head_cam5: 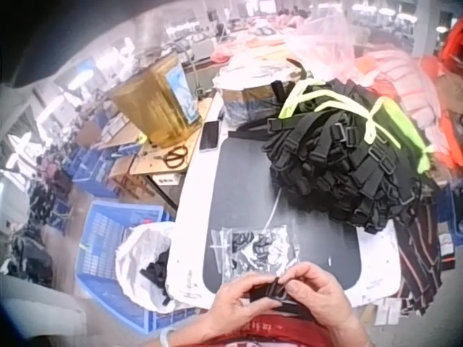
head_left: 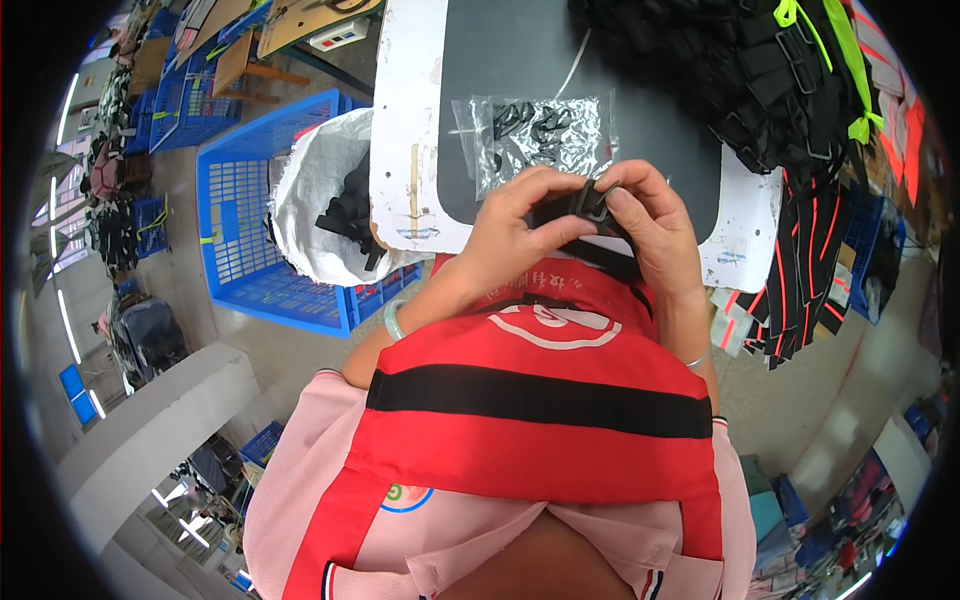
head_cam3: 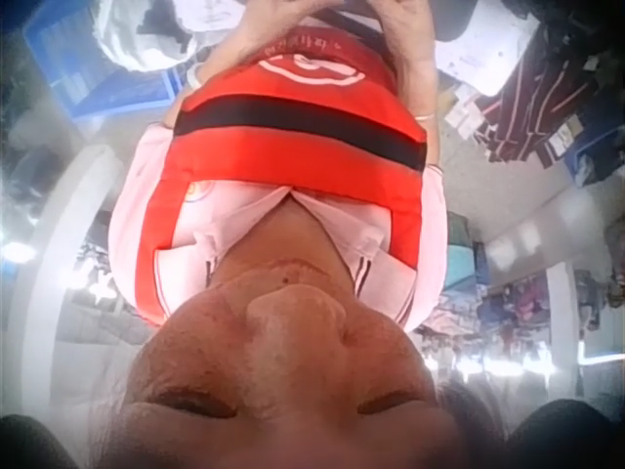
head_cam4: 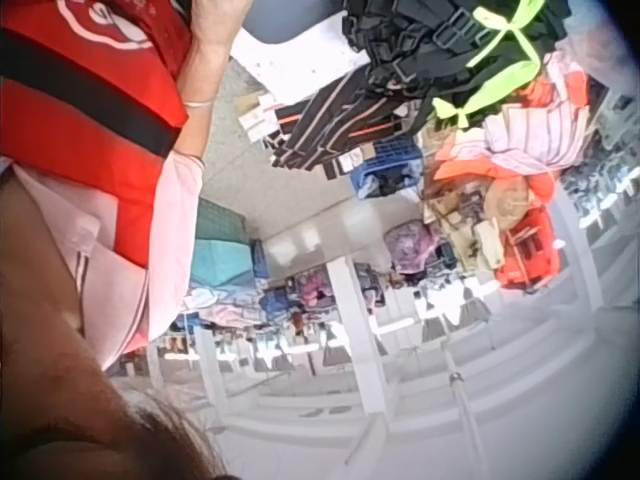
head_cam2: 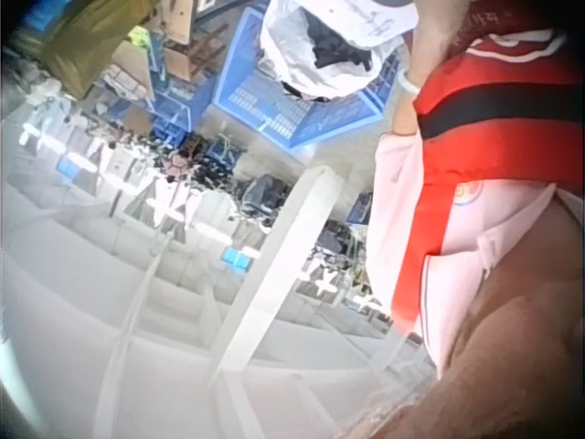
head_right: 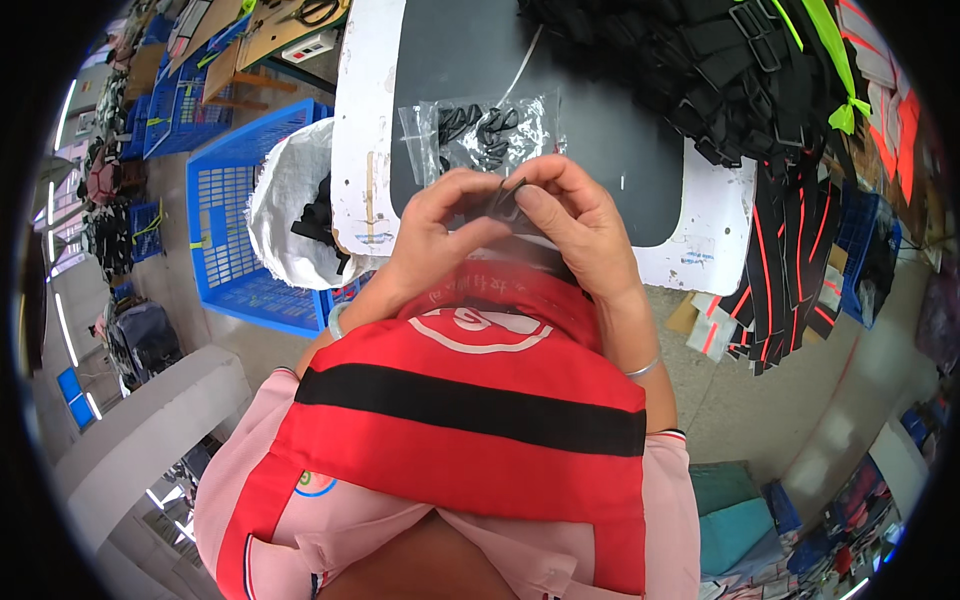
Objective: The recorder is inspecting and organizing black nylon straps and plastic buckles at a factory workbench.
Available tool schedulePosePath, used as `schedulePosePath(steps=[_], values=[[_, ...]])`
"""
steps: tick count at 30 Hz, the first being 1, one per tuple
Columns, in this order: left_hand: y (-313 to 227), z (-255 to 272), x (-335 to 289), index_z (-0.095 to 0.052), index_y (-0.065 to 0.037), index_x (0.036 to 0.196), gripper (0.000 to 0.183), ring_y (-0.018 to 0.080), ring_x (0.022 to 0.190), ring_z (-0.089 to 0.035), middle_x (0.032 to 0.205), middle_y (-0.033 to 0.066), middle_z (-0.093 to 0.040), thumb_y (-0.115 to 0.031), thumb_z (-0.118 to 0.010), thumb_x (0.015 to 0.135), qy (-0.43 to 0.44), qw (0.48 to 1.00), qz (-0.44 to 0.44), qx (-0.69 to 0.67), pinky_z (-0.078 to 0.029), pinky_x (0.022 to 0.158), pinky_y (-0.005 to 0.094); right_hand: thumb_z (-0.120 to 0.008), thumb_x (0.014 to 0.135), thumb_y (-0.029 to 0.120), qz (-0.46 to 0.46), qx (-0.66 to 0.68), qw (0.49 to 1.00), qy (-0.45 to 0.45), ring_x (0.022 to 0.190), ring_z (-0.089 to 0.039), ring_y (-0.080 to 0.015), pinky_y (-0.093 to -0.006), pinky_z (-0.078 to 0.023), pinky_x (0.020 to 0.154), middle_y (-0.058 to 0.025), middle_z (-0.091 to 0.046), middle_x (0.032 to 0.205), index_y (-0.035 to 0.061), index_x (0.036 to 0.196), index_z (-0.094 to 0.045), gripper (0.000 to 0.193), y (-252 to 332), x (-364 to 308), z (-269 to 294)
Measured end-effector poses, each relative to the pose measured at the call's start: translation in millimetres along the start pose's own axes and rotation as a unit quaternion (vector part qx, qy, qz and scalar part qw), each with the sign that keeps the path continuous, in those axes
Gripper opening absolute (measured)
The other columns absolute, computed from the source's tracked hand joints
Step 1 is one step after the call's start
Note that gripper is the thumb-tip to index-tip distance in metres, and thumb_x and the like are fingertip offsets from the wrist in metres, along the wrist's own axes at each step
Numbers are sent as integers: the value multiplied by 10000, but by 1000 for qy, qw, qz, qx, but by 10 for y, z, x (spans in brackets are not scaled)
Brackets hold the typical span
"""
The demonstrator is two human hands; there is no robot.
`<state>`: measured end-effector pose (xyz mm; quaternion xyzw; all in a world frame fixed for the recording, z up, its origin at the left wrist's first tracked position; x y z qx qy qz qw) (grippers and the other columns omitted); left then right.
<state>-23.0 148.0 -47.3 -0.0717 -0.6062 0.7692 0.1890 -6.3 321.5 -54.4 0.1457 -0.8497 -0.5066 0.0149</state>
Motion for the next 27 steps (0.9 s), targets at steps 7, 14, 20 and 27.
schedulePosePath(steps=[7,14,20,27], values=[[105,140,-19,-609,4,1027,324,98,851,-575,892,23,-606,-85,-739,744,1,977,115,-181,-457,765,225,-545,906,189,134,228,964,-8,1056,-536,-358,-515,-328,996,-132,-574,893,84,1056,-481,194,334,-109,547],[54,286,-32,-597,12,1016,299,85,852,-572,920,25,-618,-60,-723,755,29,943,214,-253,-457,766,215,-518,925,160,254,266,918,-150,557,-299,-71,-223,-278,476,27,-336,679,81,1001,-532,111,840,-490,1097],[-62,171,8,-607,-38,983,288,77,729,-584,836,36,-631,-66,-726,723,71,990,109,-52,-468,651,217,-608,881,175,-29,-239,964,-113,568,-372,7,-176,-282,484,87,-447,636,65,796,-546,152,317,-65,105],[-161,217,-20,-620,-66,963,287,228,742,-622,847,74,-633,-143,-724,707,81,980,-42,178,-492,637,293,-603,841,145,-89,-350,932,-19,548,-414,-58,-247,-333,491,-3,-463,570,4,722,-497,213,201,-60,-92]])
Point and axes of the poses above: each hand's wrist, its own x-axis towards the middle knuckle, its own z-axis out of the back of the hand, y = z × x, the point moved 1 cm from there along x, towards the middle knuckle
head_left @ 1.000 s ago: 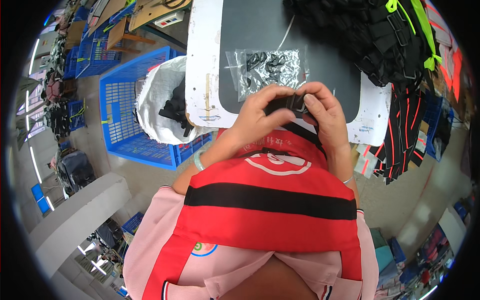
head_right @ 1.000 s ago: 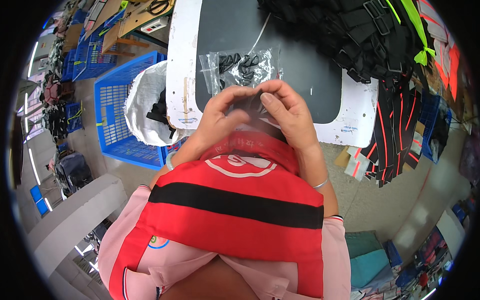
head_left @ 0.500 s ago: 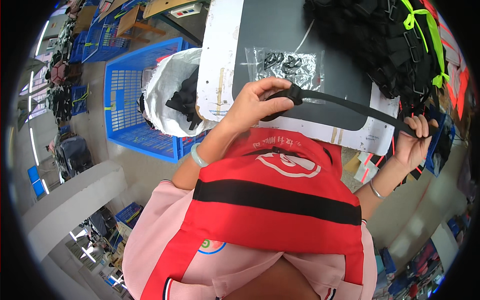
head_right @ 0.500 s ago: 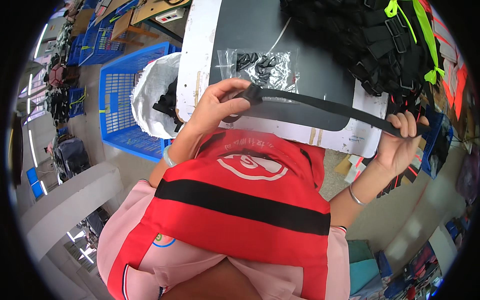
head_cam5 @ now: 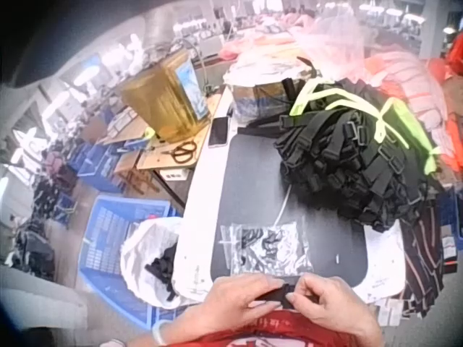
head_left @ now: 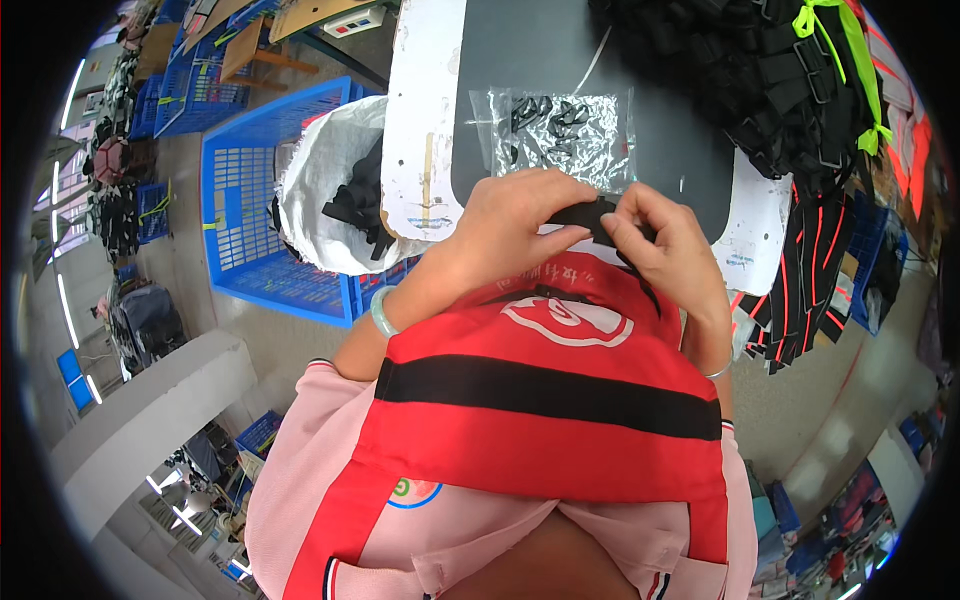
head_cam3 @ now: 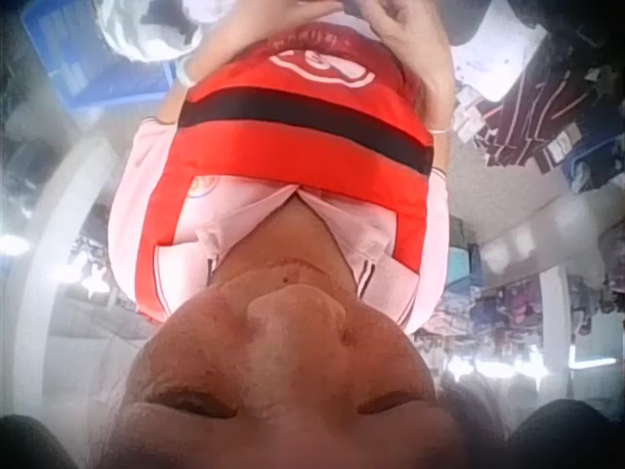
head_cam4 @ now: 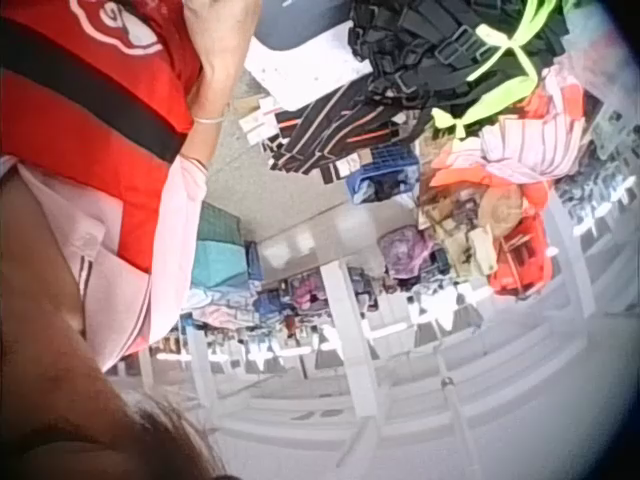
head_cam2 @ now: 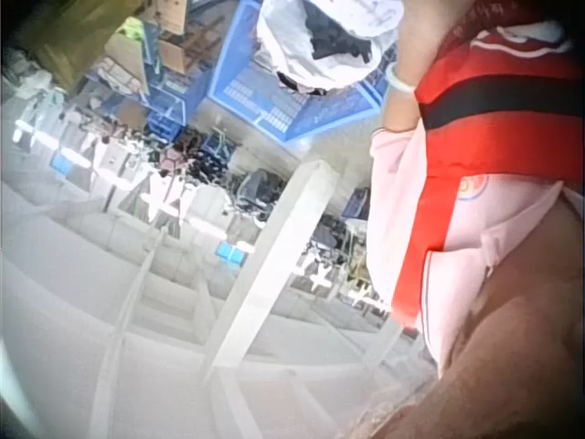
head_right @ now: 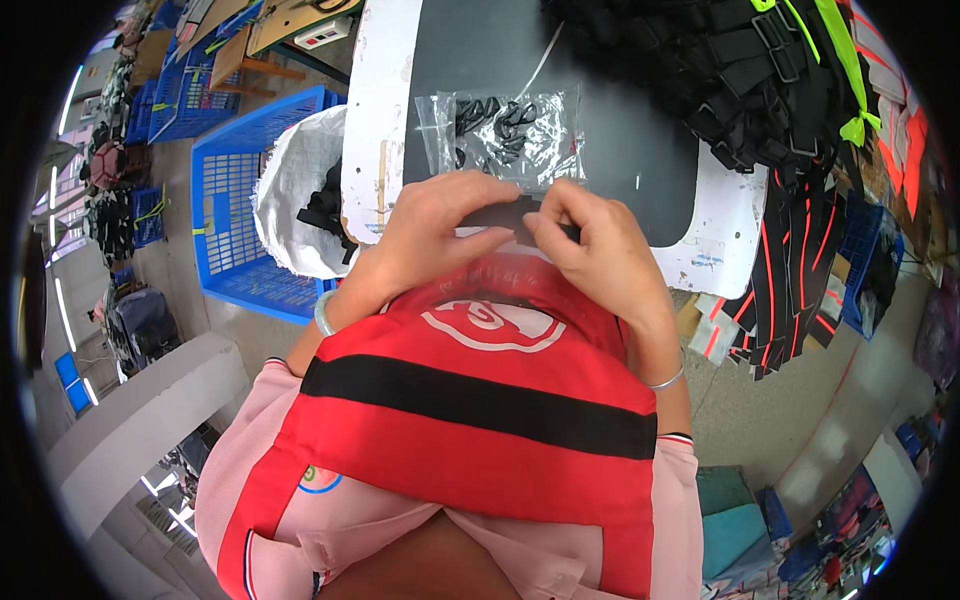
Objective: The recorder is inspecting and organizing black nylon straps and plastic buckles at a factory workbench.
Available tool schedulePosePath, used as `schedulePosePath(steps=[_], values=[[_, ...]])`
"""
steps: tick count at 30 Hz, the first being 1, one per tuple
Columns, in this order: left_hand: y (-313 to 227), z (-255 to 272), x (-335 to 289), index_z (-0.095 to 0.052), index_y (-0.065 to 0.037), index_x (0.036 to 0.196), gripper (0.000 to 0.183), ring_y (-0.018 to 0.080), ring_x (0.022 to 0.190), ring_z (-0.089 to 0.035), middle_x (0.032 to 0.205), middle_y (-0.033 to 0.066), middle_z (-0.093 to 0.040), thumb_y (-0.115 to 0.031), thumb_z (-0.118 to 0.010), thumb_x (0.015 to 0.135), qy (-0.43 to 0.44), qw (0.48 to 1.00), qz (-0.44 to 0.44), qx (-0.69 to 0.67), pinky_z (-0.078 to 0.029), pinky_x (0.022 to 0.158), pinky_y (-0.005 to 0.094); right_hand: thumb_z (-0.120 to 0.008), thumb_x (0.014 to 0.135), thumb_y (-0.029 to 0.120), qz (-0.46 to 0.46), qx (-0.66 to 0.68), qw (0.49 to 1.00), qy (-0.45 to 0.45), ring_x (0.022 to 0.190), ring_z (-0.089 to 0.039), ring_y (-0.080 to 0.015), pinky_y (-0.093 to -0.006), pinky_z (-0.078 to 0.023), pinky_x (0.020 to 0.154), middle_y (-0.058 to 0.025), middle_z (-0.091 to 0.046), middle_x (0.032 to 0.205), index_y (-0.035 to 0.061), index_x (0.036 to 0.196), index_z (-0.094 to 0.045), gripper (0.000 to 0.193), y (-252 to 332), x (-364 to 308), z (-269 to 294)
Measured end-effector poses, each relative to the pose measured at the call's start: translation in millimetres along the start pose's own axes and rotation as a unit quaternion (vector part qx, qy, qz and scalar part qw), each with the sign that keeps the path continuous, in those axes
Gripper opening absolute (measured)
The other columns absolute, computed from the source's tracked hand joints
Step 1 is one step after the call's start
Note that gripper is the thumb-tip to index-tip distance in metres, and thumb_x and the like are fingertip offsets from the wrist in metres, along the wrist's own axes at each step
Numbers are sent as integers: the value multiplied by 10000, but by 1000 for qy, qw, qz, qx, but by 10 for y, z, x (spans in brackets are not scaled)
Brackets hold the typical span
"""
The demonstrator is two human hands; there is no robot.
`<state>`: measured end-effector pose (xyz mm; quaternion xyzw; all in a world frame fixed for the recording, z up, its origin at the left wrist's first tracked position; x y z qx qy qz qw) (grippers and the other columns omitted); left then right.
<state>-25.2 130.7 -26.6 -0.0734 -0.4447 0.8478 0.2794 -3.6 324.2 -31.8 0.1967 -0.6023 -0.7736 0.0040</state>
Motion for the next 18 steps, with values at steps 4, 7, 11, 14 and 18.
schedulePosePath(steps=[4,7,11,14,18], values=[[-22,-7,-23,-626,-85,960,278,247,754,-607,833,57,-619,-167,-708,707,-19,992,-76,97,-489,628,326,-592,843,132,17,-8,1000,-6,536,-408,-71,-257,-333,489,-19,-465,565,5,728,-484,203,-31,-28,1],[-19,-19,-37,-626,-84,963,278,236,741,-605,823,52,-614,-162,-705,708,-20,992,-81,91,-487,622,323,-581,847,124,5,26,999,-26,536,-411,-81,-264,-336,492,-26,-467,566,5,735,-477,193,-30,-33,7],[-11,-33,-60,-626,-81,967,293,231,734,-603,816,47,-612,-170,-708,700,-12,991,-84,102,-487,616,317,-572,851,124,30,-24,999,-16,541,-407,-95,-268,-335,493,-37,-464,570,6,735,-469,195,3,-41,-42],[-22,-7,-50,-630,-81,960,291,228,732,-602,816,40,-613,-173,-707,695,-9,992,-86,87,-488,615,315,-550,892,151,31,-12,999,11,565,-360,-37,-226,-295,482,23,-426,578,25,743,-450,219,-36,-27,-57],[-51,-11,-79,-625,-77,946,287,224,724,-604,810,33,-613,-177,-710,690,24,990,-86,110,-490,615,310,-536,896,155,31,-57,996,63,553,-346,-43,-239,-291,474,28,-398,565,28,740,-446,220,-42,-28,1]])
Point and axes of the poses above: each hand's wrist, its own x-axis towards the middle knuckle, its own z-axis out of the back of the hand, y = z × x, the point moved 1 cm from there along x, towards the middle knuckle
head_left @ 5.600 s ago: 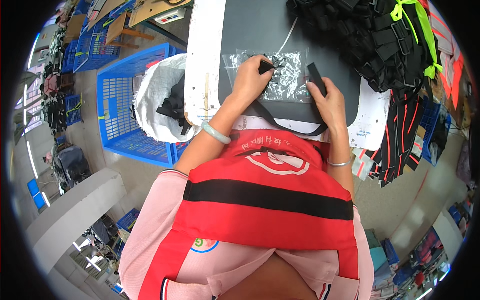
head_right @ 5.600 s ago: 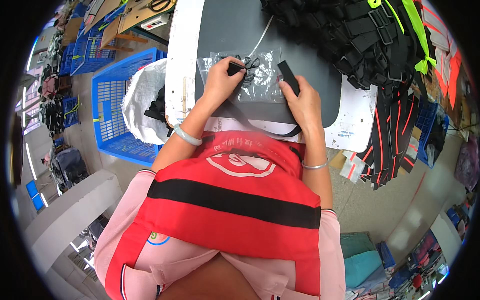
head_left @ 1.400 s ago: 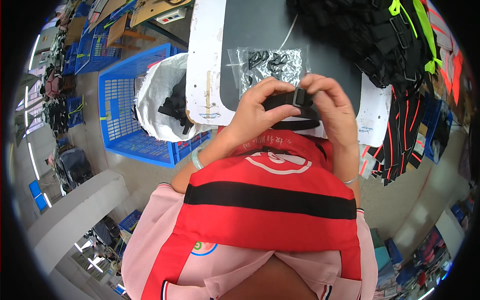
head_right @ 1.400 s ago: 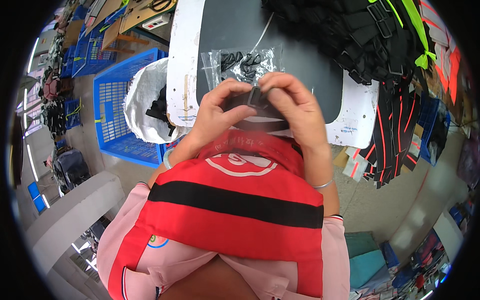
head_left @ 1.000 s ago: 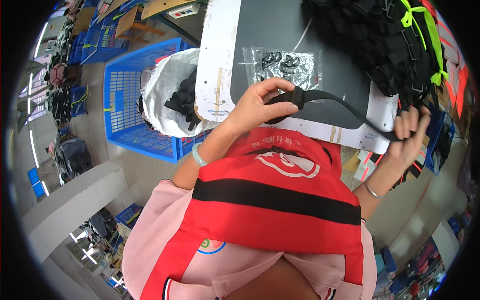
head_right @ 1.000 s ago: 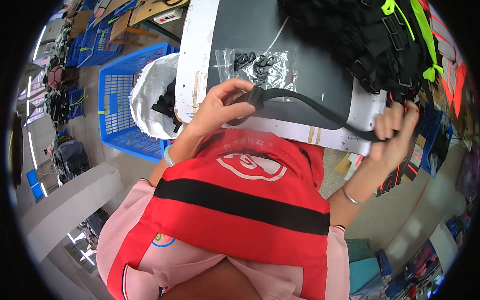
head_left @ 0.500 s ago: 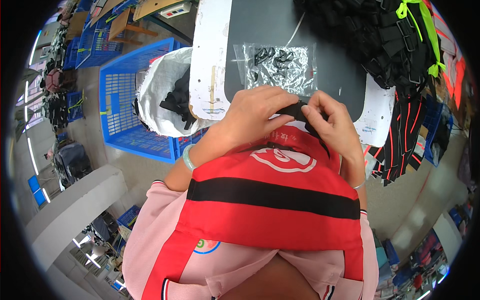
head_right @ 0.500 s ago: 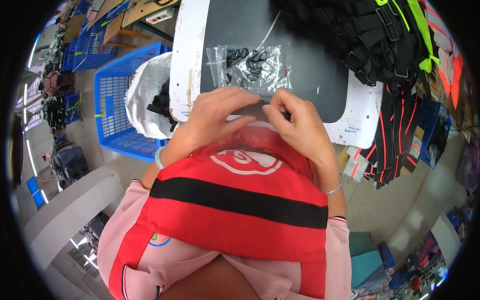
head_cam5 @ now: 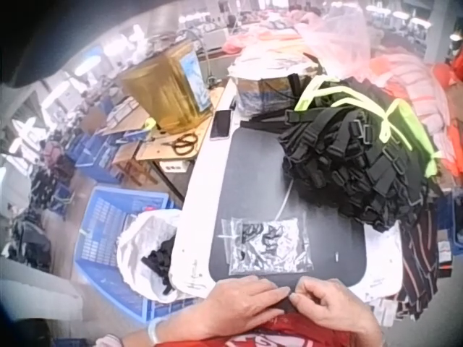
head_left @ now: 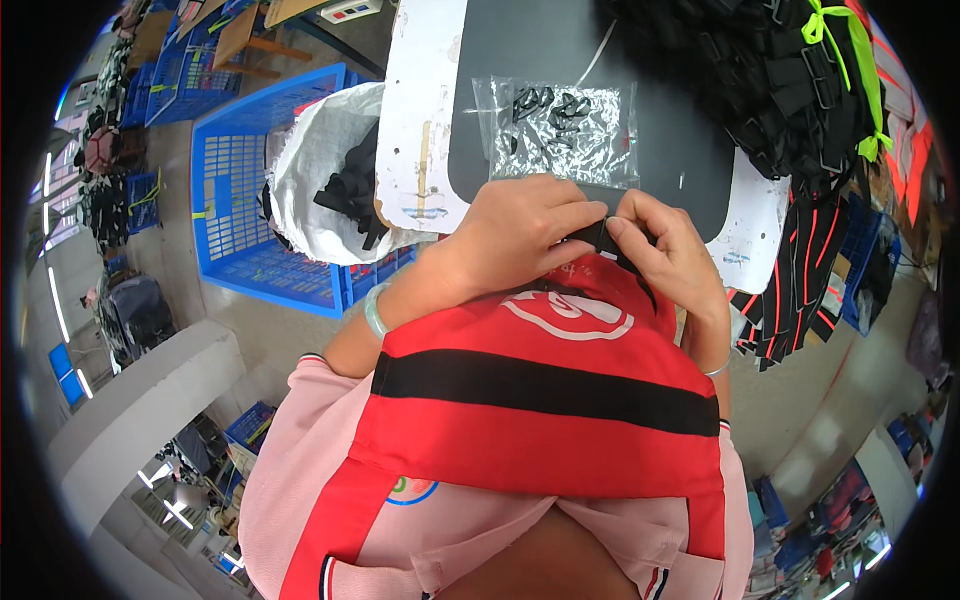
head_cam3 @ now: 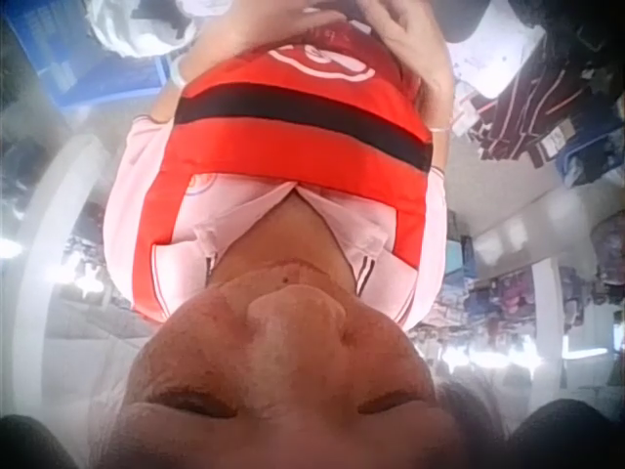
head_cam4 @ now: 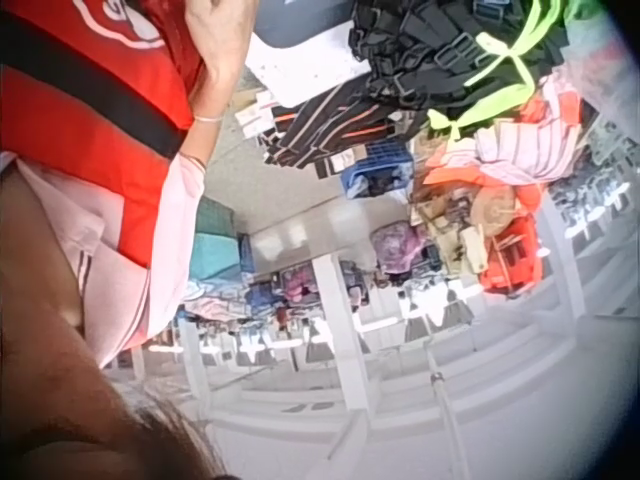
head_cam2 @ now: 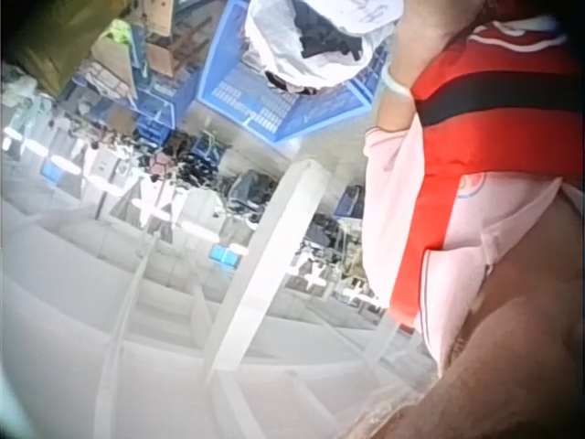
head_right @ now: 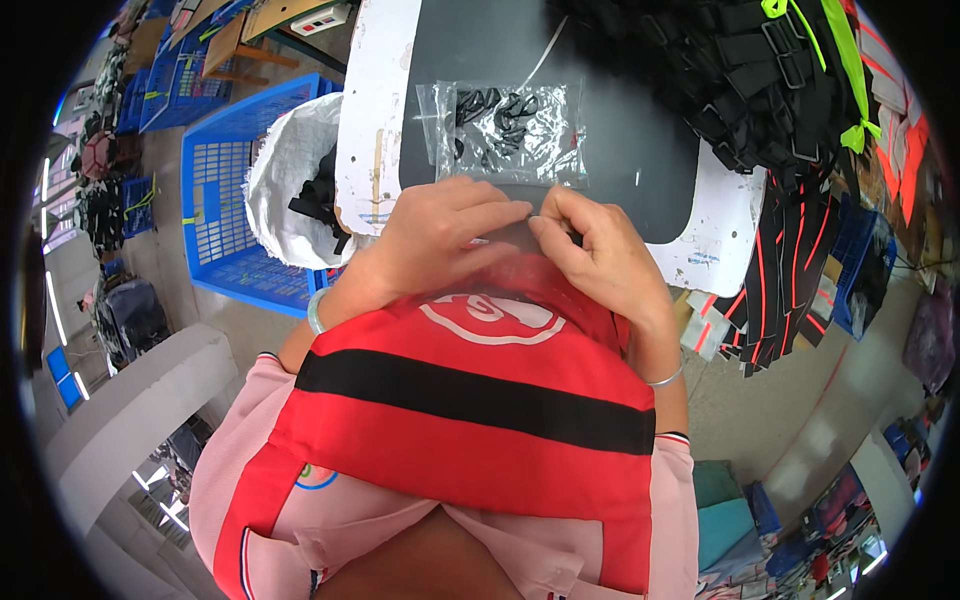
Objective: The recorder is inspecting and organizing black nylon straps and plastic buckles at a factory workbench.
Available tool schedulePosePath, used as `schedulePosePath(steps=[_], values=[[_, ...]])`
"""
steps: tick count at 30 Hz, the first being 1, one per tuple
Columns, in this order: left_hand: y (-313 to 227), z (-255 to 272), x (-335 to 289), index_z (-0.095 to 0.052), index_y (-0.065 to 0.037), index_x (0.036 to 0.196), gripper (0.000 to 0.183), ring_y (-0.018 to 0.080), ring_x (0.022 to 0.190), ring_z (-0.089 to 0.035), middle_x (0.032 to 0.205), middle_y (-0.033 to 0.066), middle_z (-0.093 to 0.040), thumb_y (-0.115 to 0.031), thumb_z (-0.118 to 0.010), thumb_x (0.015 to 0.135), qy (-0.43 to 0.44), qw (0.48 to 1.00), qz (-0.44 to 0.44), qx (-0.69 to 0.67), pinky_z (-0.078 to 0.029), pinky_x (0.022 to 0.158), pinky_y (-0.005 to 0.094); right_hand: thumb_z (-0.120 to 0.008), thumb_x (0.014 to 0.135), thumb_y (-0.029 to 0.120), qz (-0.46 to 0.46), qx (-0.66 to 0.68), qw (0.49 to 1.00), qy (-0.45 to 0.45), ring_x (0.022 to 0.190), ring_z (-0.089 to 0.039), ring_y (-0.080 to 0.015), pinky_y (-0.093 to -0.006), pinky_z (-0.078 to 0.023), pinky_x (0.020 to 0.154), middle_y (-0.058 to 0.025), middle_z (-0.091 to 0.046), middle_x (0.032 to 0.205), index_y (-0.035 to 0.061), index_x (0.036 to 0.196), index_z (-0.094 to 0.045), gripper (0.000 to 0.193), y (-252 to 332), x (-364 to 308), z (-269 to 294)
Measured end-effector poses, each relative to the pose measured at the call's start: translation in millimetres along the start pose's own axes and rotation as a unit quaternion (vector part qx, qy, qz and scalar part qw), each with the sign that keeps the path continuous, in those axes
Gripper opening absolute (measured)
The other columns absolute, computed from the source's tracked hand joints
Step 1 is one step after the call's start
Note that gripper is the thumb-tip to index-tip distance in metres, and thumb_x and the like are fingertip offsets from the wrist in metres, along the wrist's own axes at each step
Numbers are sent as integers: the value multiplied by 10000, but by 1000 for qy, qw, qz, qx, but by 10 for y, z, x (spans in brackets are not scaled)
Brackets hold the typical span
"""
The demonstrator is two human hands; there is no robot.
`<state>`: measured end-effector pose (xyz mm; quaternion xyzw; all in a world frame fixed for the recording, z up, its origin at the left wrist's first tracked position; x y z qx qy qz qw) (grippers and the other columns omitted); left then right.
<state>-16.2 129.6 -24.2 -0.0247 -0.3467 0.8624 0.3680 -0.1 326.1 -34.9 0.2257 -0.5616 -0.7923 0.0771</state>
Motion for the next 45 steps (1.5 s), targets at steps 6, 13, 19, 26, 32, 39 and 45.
schedulePosePath(steps=[6,13,19,26,32,39,45], values=[[2,-72,69,-579,-68,872,267,214,679,-600,767,40,-607,-172,-740,686,-55,994,6,-90,-472,596,286,-496,940,286,74,85,974,-198,602,-408,-81,-261,-334,520,-14,-460,636,24,772,-481,312,-82,122,-279],[-3,-367,-129,-495,-45,790,258,110,683,-480,747,34,-509,-178,-715,768,-145,887,221,-378,-404,619,249,-342,969,467,87,163,966,-178,654,-419,-85,-254,-378,588,-9,-445,673,32,752,-482,505,-130,304,-417],[87,-133,-210,-546,-39,809,132,82,856,-497,977,28,-544,-149,-588,868,-84,742,327,-579,-404,769,231,-747,715,202,256,-23,947,-192,623,-530,-257,-334,-448,609,-111,-546,753,37,823,-518,302,159,294,-411],[561,1222,-735,-507,13,951,143,231,992,-538,982,119,-549,-59,-555,836,-413,583,136,-686,-370,964,453,-753,666,165,104,-40,989,-93,693,-568,-183,-290,-455,623,-60,-554,792,27,924,-572,345,-324,229,-161],[321,2092,-1157,-473,-1,885,95,172,850,-442,872,68,-463,-46,-546,842,-468,653,34,-594,-349,810,343,-464,954,218,39,334,889,-312,875,-605,-186,-261,-482,774,-94,-554,1088,-28,1152,-519,320,-680,822,209],[1104,1642,-1507,-611,-22,859,140,142,760,-575,845,69,-621,-160,-585,864,-495,789,328,-157,-460,756,300,-644,853,204,-63,522,774,-353,681,-601,-184,-316,-497,578,-54,-537,845,77,947,-555,181,-946,1393,627],[1370,807,-1245,-631,-15,795,191,194,776,-587,816,86,-611,-190,-708,783,-291,894,316,127,-462,717,301,-650,851,239,-38,362,878,-312,568,-545,-89,-218,-440,527,-2,-553,651,96,806,-550,180,-735,1159,393]])
Point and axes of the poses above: each hand's wrist, its own x-axis towards the middle knuckle, its own z-axis out of the back of the hand, y = z × x, the point moved 1 cm from there along x, towards the middle knuckle
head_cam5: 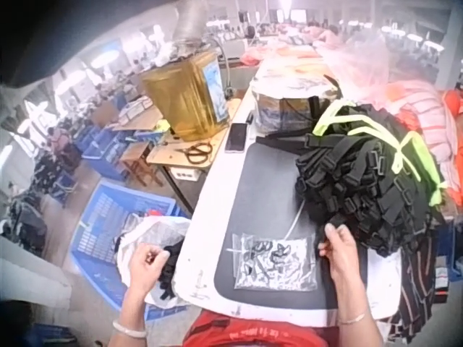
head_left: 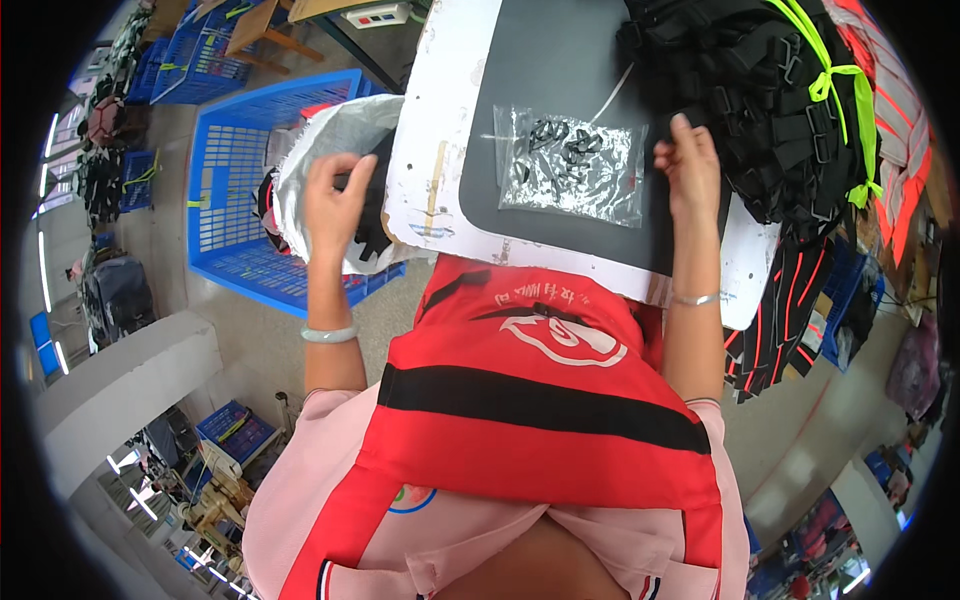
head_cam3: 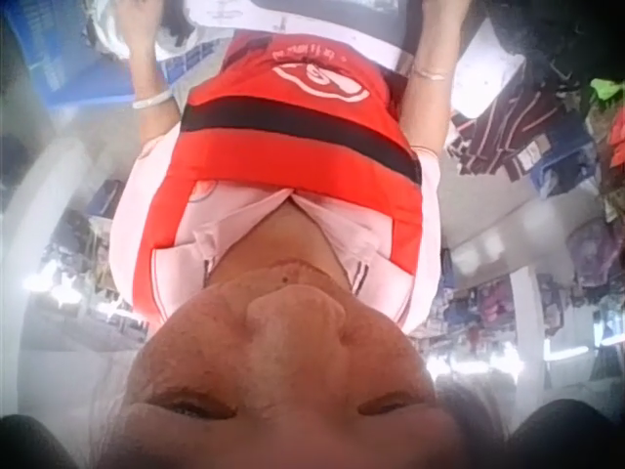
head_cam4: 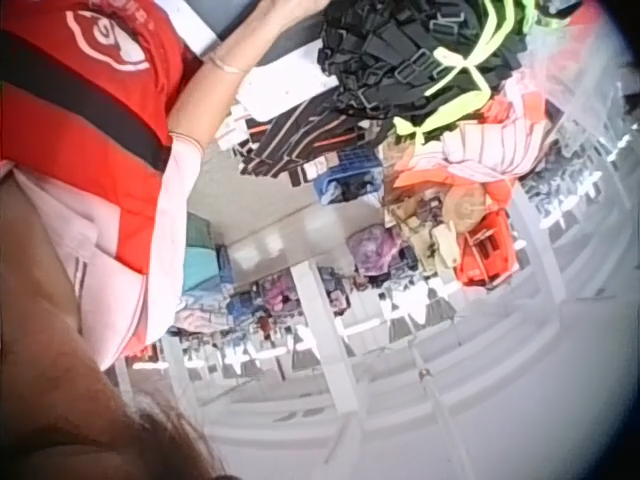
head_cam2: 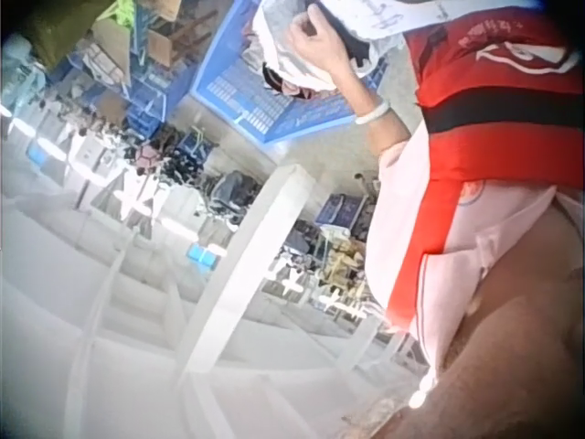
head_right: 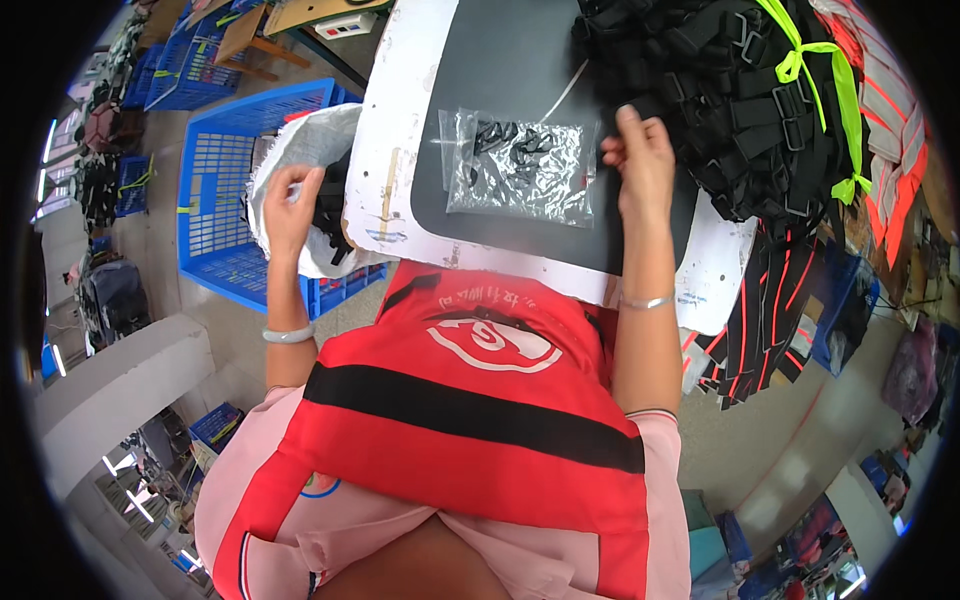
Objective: The recorder is inspecting and organizing black nylon straps and plastic buckles at a factory workbench.
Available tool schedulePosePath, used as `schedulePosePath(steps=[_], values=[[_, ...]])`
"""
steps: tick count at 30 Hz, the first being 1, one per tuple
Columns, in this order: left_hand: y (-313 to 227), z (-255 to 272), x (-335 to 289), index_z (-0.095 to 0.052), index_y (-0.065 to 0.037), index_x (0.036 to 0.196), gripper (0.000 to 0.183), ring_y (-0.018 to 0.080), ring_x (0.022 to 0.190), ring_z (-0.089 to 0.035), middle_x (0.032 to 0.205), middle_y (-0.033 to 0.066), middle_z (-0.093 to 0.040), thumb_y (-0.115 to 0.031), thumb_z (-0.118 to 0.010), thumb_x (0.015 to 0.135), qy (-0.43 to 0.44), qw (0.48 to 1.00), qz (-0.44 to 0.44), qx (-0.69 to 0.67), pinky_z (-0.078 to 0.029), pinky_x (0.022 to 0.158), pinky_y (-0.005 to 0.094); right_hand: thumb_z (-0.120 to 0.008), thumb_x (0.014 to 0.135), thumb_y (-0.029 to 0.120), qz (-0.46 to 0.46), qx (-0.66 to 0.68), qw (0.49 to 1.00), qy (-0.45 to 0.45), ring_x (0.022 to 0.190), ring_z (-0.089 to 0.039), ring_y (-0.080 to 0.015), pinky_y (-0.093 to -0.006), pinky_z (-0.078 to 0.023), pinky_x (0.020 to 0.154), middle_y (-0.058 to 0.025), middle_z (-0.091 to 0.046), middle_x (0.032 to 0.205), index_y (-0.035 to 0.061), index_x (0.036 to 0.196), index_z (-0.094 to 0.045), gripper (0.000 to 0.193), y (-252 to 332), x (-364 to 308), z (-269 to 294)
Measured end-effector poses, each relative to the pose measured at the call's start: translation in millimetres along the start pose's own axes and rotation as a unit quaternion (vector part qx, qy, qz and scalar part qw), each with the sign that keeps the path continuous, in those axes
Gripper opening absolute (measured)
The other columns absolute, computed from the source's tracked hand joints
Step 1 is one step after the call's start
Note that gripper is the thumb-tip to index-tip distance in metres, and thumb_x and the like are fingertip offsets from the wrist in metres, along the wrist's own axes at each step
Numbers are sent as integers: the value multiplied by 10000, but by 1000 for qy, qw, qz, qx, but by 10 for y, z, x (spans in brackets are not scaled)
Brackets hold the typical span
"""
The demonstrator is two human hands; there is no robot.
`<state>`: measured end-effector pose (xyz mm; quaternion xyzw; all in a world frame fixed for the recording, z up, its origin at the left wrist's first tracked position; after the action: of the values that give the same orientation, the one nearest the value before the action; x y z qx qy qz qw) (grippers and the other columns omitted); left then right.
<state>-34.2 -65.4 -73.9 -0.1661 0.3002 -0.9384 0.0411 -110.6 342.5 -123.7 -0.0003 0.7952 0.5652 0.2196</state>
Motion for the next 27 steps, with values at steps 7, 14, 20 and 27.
schedulePosePath(steps=[7,14,20,27], values=[[-1524,-939,-392,-591,22,1087,264,89,902,-583,1027,64,-604,-55,-622,836,308,834,62,-453,-476,753,227,-593,846,98,183,-311,902,237,883,-584,-176,-286,-472,719,-92,-594,1011,14,1106,-582,273,-153,-1236,-423],[-1539,-809,-612,-625,16,986,211,100,662,-593,794,54,-624,-135,-634,839,415,800,118,-416,-454,561,212,-532,891,131,-82,3,981,176,797,-541,-161,-287,-438,745,-64,-560,867,-11,1016,-560,191,162,-1211,-116],[-994,-651,-881,-579,-26,958,154,108,644,-609,801,79,-635,-137,-618,859,401,690,351,-490,-468,524,206,-477,928,151,187,358,905,132,650,-447,-125,-304,-375,636,-30,-461,702,32,887,-509,130,1234,-1260,98],[-943,-561,-736,-529,-33,956,88,226,868,-632,929,114,-628,-91,-525,890,122,640,344,-676,-532,781,356,-458,943,209,231,416,876,84,466,-278,-92,-228,-248,397,13,-321,573,16,885,-513,209,1142,-859,1028]])
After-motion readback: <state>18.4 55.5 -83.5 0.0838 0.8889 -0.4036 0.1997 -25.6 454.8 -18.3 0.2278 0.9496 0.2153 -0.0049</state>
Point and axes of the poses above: each hand's wrist, its own x-axis towards the middle knuckle, its own z-axis out of the back of the hand, y = z × x, the point moved 1 cm from there along x, towards the middle knuckle
